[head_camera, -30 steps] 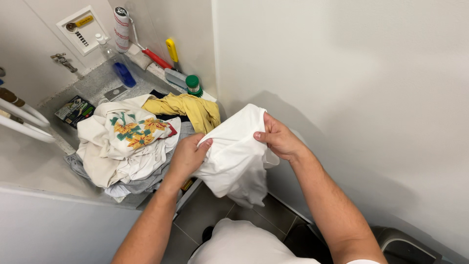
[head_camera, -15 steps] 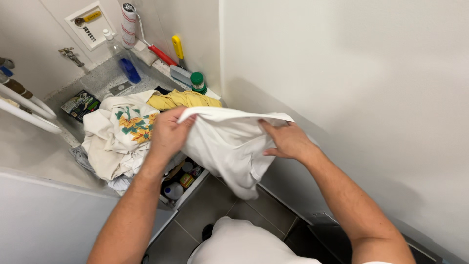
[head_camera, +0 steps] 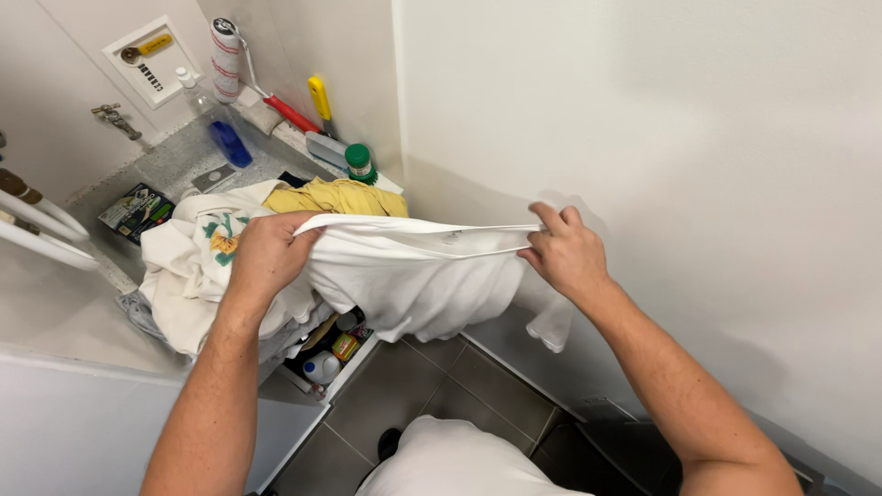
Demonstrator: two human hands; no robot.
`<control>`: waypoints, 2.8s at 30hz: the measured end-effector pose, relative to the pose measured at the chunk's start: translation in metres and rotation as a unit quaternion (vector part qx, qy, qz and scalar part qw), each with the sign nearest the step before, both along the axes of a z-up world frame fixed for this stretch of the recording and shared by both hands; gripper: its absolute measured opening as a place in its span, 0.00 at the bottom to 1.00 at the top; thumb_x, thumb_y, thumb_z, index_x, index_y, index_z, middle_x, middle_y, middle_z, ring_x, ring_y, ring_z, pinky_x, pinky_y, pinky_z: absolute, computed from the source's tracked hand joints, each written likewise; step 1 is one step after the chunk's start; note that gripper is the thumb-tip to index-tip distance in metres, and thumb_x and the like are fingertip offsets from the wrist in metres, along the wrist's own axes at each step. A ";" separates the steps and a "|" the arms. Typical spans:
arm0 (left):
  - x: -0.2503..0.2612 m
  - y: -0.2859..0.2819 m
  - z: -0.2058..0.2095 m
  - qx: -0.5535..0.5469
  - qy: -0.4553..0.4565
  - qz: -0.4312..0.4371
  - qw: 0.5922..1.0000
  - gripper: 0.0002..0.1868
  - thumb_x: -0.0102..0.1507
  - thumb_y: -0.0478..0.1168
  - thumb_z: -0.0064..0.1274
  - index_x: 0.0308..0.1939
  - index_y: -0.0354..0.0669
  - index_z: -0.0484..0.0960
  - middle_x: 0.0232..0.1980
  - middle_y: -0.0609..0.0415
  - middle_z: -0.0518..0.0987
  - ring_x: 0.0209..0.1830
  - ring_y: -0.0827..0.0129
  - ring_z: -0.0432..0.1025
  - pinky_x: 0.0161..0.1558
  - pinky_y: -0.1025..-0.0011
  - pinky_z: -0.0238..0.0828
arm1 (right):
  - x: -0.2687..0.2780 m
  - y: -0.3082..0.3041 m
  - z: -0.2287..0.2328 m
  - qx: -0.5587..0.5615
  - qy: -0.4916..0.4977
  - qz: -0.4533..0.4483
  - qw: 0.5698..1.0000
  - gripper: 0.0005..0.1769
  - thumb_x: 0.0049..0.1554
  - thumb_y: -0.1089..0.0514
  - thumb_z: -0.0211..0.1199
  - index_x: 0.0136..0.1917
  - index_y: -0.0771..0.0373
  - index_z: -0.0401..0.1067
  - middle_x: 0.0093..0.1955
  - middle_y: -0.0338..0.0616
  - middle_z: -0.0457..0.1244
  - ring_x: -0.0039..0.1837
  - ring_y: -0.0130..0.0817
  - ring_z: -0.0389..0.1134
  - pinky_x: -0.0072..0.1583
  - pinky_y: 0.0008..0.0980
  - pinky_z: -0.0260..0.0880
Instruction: The person picks up several white shirts and a patterned piece of laundry one by one, unfolding and inspecting them before placing them inside the washing machine.
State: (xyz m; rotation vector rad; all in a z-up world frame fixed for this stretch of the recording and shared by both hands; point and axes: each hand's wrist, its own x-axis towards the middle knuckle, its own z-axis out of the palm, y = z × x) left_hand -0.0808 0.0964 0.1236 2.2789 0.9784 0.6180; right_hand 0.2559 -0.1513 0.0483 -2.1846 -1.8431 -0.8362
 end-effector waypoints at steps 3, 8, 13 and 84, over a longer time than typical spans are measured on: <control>0.006 0.007 -0.011 0.028 -0.015 -0.079 0.996 0.06 0.62 0.37 0.58 0.31 0.43 0.86 0.37 0.38 0.81 0.42 0.37 0.75 0.44 0.50 0.70 | 0.026 0.009 -0.035 -0.102 0.114 -0.049 0.987 0.14 0.45 0.46 0.74 0.45 0.46 0.80 0.48 0.27 0.69 0.55 0.37 0.62 0.54 0.36 0.64; 0.009 -0.002 0.011 0.076 0.269 -0.009 0.960 0.11 0.64 0.51 0.52 0.38 0.60 0.90 0.47 0.52 0.84 0.49 0.46 0.79 0.50 0.52 0.78 | 0.026 -0.003 -0.024 -0.119 0.067 -0.113 0.984 0.13 0.45 0.45 0.74 0.45 0.42 0.79 0.47 0.23 0.69 0.56 0.34 0.62 0.57 0.43 0.58; 0.023 0.013 -0.046 -0.411 0.117 -0.053 0.903 0.17 0.67 0.37 0.48 0.56 0.33 0.83 0.54 0.38 0.82 0.40 0.48 0.81 0.41 0.59 0.80 | 0.033 0.002 -0.020 -0.266 0.215 -0.150 0.928 0.15 0.50 0.49 0.73 0.50 0.54 0.82 0.55 0.40 0.72 0.52 0.49 0.75 0.49 0.45 0.76; 0.148 -0.097 -0.042 -0.411 -0.514 -0.053 0.751 0.13 0.70 0.41 0.44 0.54 0.35 0.69 0.46 0.47 0.80 0.46 0.69 0.78 0.53 0.69 0.76 | -0.094 0.077 -0.118 0.044 0.814 0.063 0.576 0.27 0.41 0.64 0.75 0.55 0.68 0.77 0.50 0.53 0.70 0.54 0.41 0.69 0.58 0.47 0.69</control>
